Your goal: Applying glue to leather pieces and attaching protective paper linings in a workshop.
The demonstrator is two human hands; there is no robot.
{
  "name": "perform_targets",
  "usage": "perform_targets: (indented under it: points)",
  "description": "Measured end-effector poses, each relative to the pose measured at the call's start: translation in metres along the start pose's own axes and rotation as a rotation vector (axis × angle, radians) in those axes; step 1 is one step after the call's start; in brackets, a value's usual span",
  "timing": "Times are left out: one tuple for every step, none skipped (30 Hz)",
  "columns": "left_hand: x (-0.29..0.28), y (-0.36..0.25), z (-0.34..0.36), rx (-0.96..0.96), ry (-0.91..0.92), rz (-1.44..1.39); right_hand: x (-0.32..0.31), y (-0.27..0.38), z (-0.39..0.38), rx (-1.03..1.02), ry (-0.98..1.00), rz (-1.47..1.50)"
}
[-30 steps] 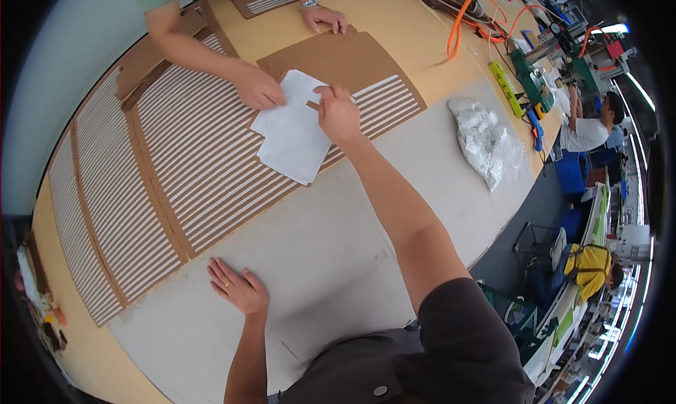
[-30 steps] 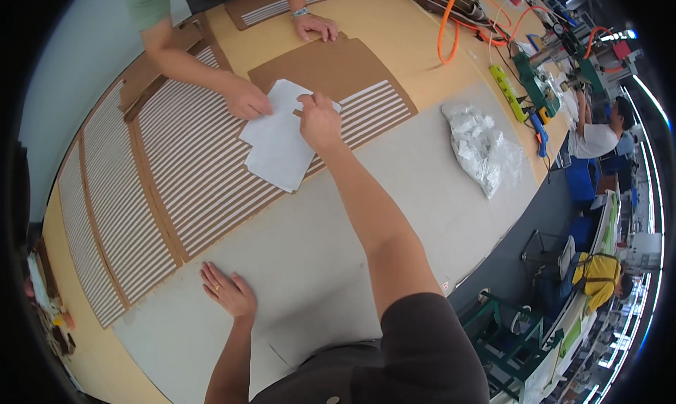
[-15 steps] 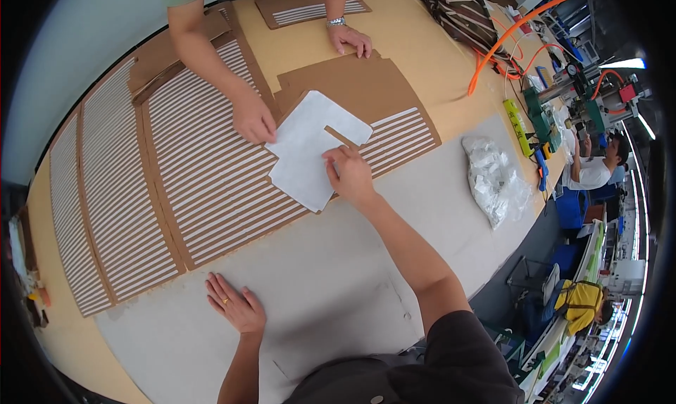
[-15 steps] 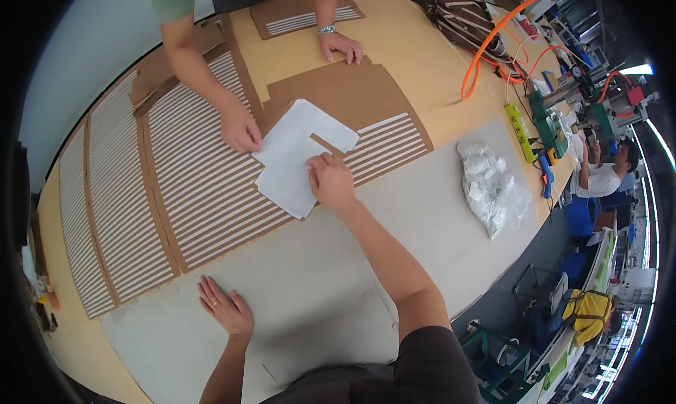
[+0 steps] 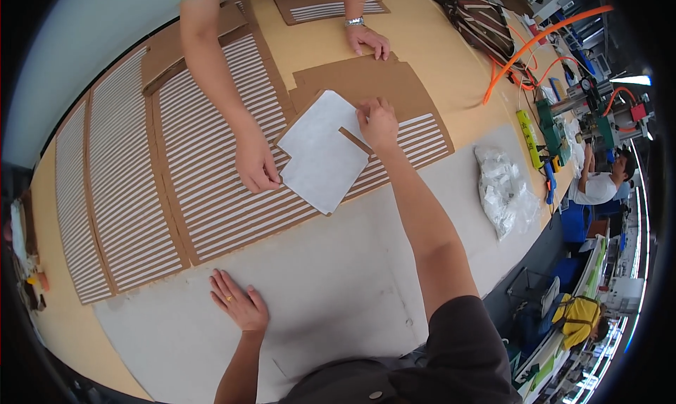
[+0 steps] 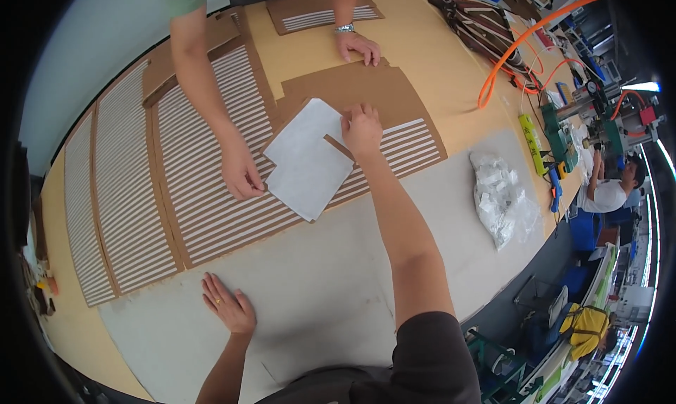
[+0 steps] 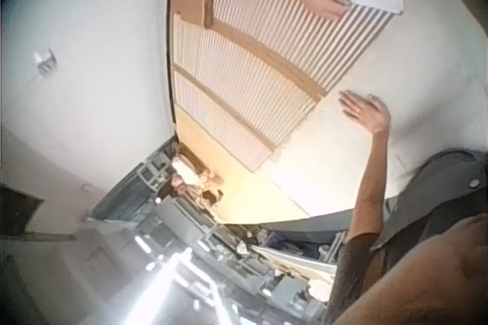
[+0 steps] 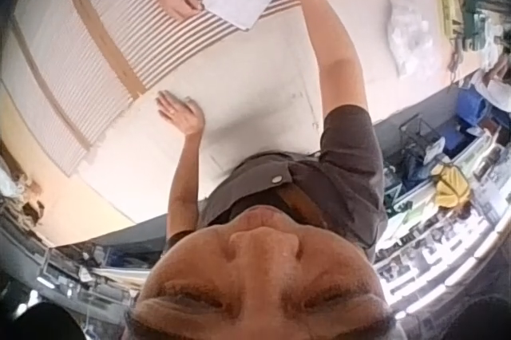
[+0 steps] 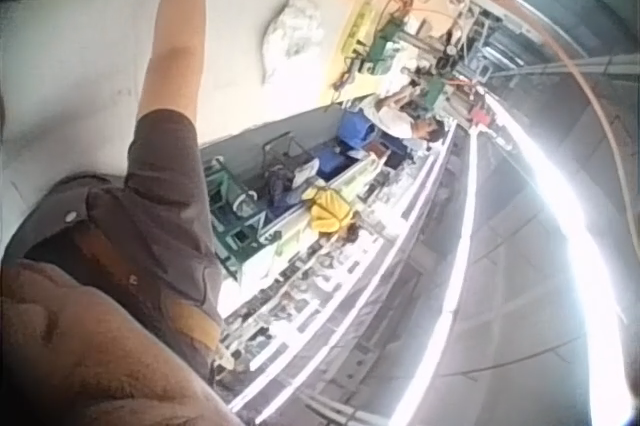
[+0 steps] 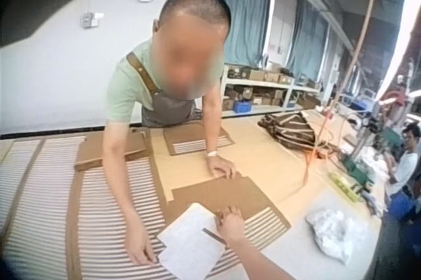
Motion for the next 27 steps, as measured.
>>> perform_targets:
  points:
    - [-0.001, 0.001, 0.001, 0.027, -0.012, 0.010, 0.000, -0.001, 0.006, 0.066, -0.011, 0.040]
    - [-0.001, 0.001, 0.000, 0.022, -0.014, 0.005, 0.003, -0.001, 0.012, 0.059, -0.011, 0.036]
    - [-0.002, 0.001, -0.003, 0.010, 0.007, 0.006, 0.008, 0.002, 0.016, 0.089, 0.041, 0.041]
    - [0.000, 0.001, -0.001, 0.000, 0.020, 0.006, 0.013, 0.007, 0.024, 0.117, 0.085, 0.048]
    - [0.000, 0.001, -0.001, -0.001, 0.008, -0.003, 0.016, 0.011, 0.028, 0.106, 0.075, 0.044]
    - [0.000, 0.002, -0.003, -0.004, 0.021, 0.001, 0.019, 0.015, 0.029, 0.084, 0.115, -0.042]
    - [0.001, 0.003, -0.003, -0.015, 0.030, 0.010, 0.024, 0.021, 0.032, 0.056, 0.157, -0.122]
    - [0.003, 0.000, 0.000, -0.012, 0.018, -0.004, 0.026, 0.016, 0.038, 0.049, 0.143, -0.131]
    - [0.006, -0.004, 0.003, -0.011, 0.031, -0.017, 0.026, 0.009, 0.044, 0.058, 0.159, -0.158]
    - [0.003, -0.002, 0.001, -0.027, 0.047, -0.018, 0.027, 0.018, 0.044, 0.057, 0.192, -0.174]
    - [0.001, -0.001, 0.001, -0.040, 0.040, -0.020, 0.024, 0.024, 0.044, 0.042, 0.192, -0.173]
    - [0.000, 0.000, 0.003, -0.039, 0.048, -0.031, 0.017, 0.027, 0.045, 0.083, 0.294, -0.089]
    - [-0.002, 0.001, 0.003, -0.046, 0.052, -0.043, 0.008, 0.036, 0.045, 0.114, 0.397, -0.006]
    - [-0.003, 0.002, 0.003, -0.063, 0.034, -0.051, -0.002, 0.042, 0.042, 0.089, 0.394, -0.009]
    - [-0.007, 0.007, 0.003, -0.072, 0.050, -0.038, -0.011, 0.050, 0.033, 0.029, 0.407, 0.012]
    - [-0.008, 0.005, 0.003, -0.074, 0.064, -0.032, -0.023, 0.053, 0.027, -0.027, 0.412, 0.026]
    - [-0.009, 0.003, 0.000, -0.079, 0.045, -0.042, -0.023, 0.049, 0.023, -0.045, 0.400, 0.021]
    - [-0.011, 0.001, -0.002, -0.072, 0.056, -0.054, -0.016, 0.042, 0.022, -0.015, 0.279, -0.055]
    - [-0.011, -0.001, 0.003, -0.053, 0.058, -0.064, -0.008, 0.032, 0.026, 0.023, 0.144, -0.124]
    - [-0.008, 0.001, 0.002, -0.045, 0.020, -0.064, 0.007, 0.023, 0.023, 0.082, 0.098, -0.141]
    - [0.001, 0.002, -0.005, -0.039, 0.043, -0.064, 0.019, 0.018, 0.025, 0.144, 0.050, -0.153]
    - [0.006, 0.002, -0.002, -0.034, 0.073, -0.060, 0.024, 0.022, 0.033, 0.138, 0.020, -0.137]
    - [0.006, -0.001, 0.003, -0.031, 0.060, -0.052, 0.030, 0.023, 0.029, 0.147, 0.103, -0.135]
    - [0.009, -0.005, 0.008, -0.035, 0.071, -0.068, 0.037, 0.022, 0.029, 0.160, 0.190, -0.137]
    - [0.004, -0.003, -0.007, -0.051, 0.115, -0.080, 0.039, 0.021, 0.026, 0.115, 0.026, -0.169]
    - [0.005, -0.001, -0.009, -0.052, 0.151, -0.073, 0.035, 0.010, 0.033, 0.116, 0.057, -0.139]
    - [-0.002, 0.002, -0.010, -0.058, 0.086, -0.081, 0.023, 0.040, 0.028, 0.079, 0.121, -0.092]
Point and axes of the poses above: each hand's wrist, its own z-axis towards the middle knuckle, its own x-axis out of the palm, y = z × x, the point moved 1 cm from there along z, towards the middle knuckle, and after that the axes turned 4 degrees about y, right-handed, at the moved point
